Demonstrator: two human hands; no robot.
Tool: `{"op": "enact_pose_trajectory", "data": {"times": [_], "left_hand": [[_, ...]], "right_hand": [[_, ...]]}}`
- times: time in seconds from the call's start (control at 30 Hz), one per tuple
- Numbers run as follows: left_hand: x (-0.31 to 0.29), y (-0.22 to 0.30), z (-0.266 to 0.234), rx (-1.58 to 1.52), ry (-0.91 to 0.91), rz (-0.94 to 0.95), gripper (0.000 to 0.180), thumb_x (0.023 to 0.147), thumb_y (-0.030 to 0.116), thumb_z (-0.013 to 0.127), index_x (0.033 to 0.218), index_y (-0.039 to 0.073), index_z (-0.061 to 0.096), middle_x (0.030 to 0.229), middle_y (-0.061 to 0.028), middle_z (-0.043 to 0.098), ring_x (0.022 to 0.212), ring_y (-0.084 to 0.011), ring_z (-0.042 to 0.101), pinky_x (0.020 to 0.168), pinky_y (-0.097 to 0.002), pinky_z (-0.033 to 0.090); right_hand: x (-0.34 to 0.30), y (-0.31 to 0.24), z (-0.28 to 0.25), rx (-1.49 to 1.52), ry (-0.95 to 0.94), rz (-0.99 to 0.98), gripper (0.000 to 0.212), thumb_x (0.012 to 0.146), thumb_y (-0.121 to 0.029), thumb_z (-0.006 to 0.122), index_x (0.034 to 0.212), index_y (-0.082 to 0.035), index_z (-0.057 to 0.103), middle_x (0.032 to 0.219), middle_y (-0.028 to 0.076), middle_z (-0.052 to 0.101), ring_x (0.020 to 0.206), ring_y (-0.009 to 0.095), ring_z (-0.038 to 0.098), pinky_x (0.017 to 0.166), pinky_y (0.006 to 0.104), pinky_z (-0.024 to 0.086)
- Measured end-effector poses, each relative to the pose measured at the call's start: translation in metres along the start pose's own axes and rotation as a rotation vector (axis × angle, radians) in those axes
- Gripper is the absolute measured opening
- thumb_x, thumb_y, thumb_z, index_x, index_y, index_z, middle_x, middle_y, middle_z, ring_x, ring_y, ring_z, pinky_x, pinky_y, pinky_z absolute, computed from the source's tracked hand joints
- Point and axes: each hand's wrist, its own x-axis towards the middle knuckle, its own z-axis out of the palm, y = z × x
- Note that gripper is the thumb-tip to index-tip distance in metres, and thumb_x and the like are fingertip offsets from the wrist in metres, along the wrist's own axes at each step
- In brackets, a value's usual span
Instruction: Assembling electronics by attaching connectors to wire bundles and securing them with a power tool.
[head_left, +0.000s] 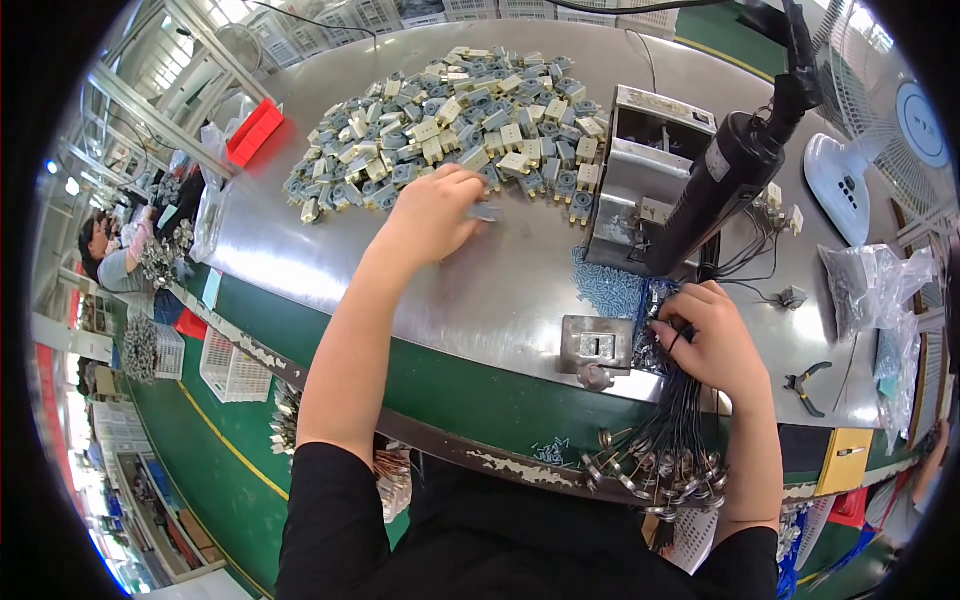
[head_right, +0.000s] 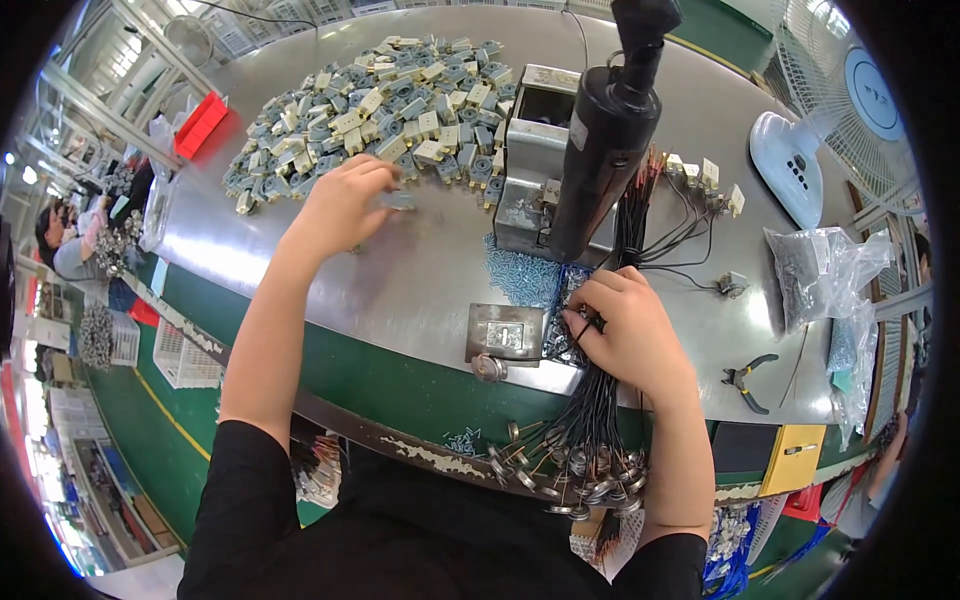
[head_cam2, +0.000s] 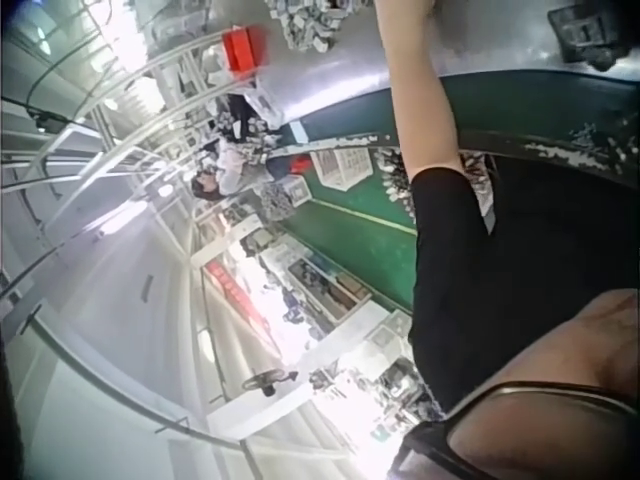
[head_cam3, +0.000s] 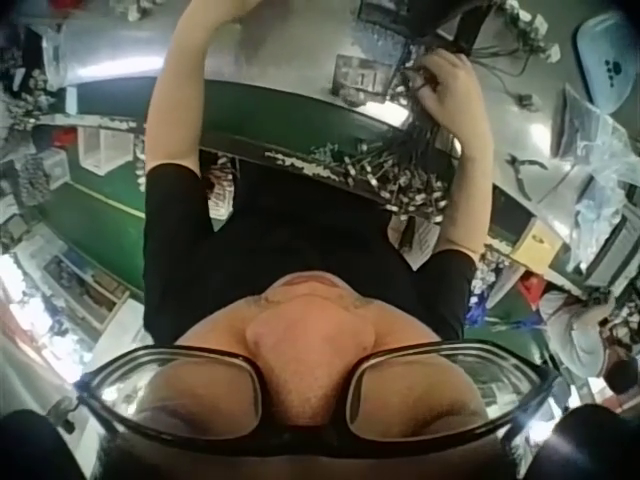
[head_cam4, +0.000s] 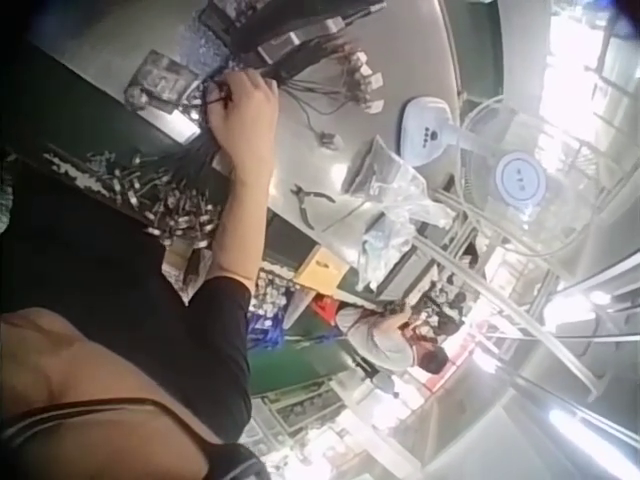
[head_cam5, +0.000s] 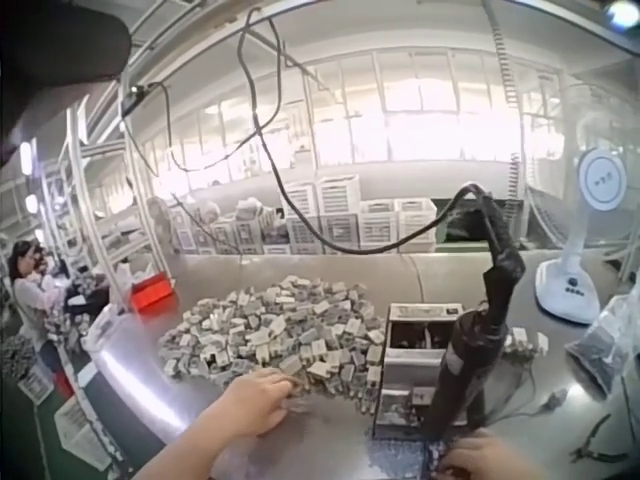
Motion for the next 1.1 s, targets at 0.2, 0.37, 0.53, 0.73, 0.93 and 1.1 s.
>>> {"op": "enact_pose_trajectory", "data": {"times": [0.2, 0.37, 0.53, 0.73, 0.93, 1.1], "left_hand": [[-0.048, 0.028, 0.016, -1.507, 0.198, -0.212, 0.036, 0.090, 0.011, 0.083, 0.106, 0.014, 0.051, 0.109, -0.0151, 0.074, 0.082, -0.0198, 0.072, 0.068, -0.0299, 0.057], [-0.057, 0.092, 0.041, -1.968, 0.188, -0.265, 0.033, 0.094, 0.009, 0.079, 0.110, 0.013, 0.051, 0.103, -0.0107, 0.071, 0.079, -0.0142, 0.068, 0.056, -0.0224, 0.046], [-0.053, 0.135, 0.041, -1.530, 0.213, -0.196, 0.045, 0.086, -0.005, 0.085, 0.122, 0.005, 0.059, 0.114, -0.0082, 0.071, 0.092, -0.0096, 0.067, 0.072, -0.0244, 0.054], [-0.051, 0.141, 0.050, -1.195, 0.355, -0.039, 0.044, 0.079, -0.004, 0.091, 0.119, 0.003, 0.071, 0.115, -0.0071, 0.073, 0.096, -0.0131, 0.071, 0.076, -0.0276, 0.057], [-0.049, 0.135, 0.048, -1.086, 0.344, 0.038, 0.045, 0.071, -0.008, 0.093, 0.110, -0.001, 0.072, 0.108, -0.0137, 0.073, 0.104, -0.0242, 0.073, 0.088, -0.0345, 0.061], [-0.053, 0.138, 0.048, -1.007, 0.172, -0.013, 0.037, 0.072, 0.000, 0.095, 0.105, 0.003, 0.079, 0.101, -0.0083, 0.077, 0.065, -0.0088, 0.062, 0.058, -0.0249, 0.051]], "right_hand": [[-0.003, 0.004, -0.010, 0.123, 0.089, 0.043, 0.016, 0.085, 0.000, 0.076, 0.093, -0.002, 0.063, 0.079, 0.011, 0.068, 0.074, 0.032, 0.066, 0.067, 0.0387, 0.052], [-0.002, -0.002, -0.015, 0.152, 0.082, 0.022, 0.016, 0.086, 0.000, 0.076, 0.093, -0.002, 0.062, 0.077, 0.011, 0.066, 0.070, 0.030, 0.066, 0.066, 0.0366, 0.051], [-0.003, -0.007, -0.015, 0.118, 0.059, 0.034, 0.015, 0.085, 0.001, 0.076, 0.094, -0.001, 0.064, 0.078, 0.012, 0.066, 0.072, 0.029, 0.067, 0.067, 0.0365, 0.053], [0.000, -0.010, -0.015, 0.073, 0.117, 0.012, 0.013, 0.080, 0.006, 0.072, 0.090, 0.000, 0.066, 0.080, 0.012, 0.068, 0.072, 0.027, 0.068, 0.068, 0.0352, 0.054], [-0.004, -0.004, -0.014, 0.096, 0.170, -0.068, 0.016, 0.072, 0.009, 0.069, 0.085, 0.003, 0.061, 0.080, 0.012, 0.067, 0.071, 0.025, 0.067, 0.067, 0.0324, 0.053], [-0.006, -0.002, -0.015, 0.142, 0.170, -0.134, 0.016, 0.070, 0.009, 0.068, 0.083, 0.004, 0.060, 0.079, 0.014, 0.066, 0.069, 0.024, 0.066, 0.064, 0.0313, 0.051]]}}
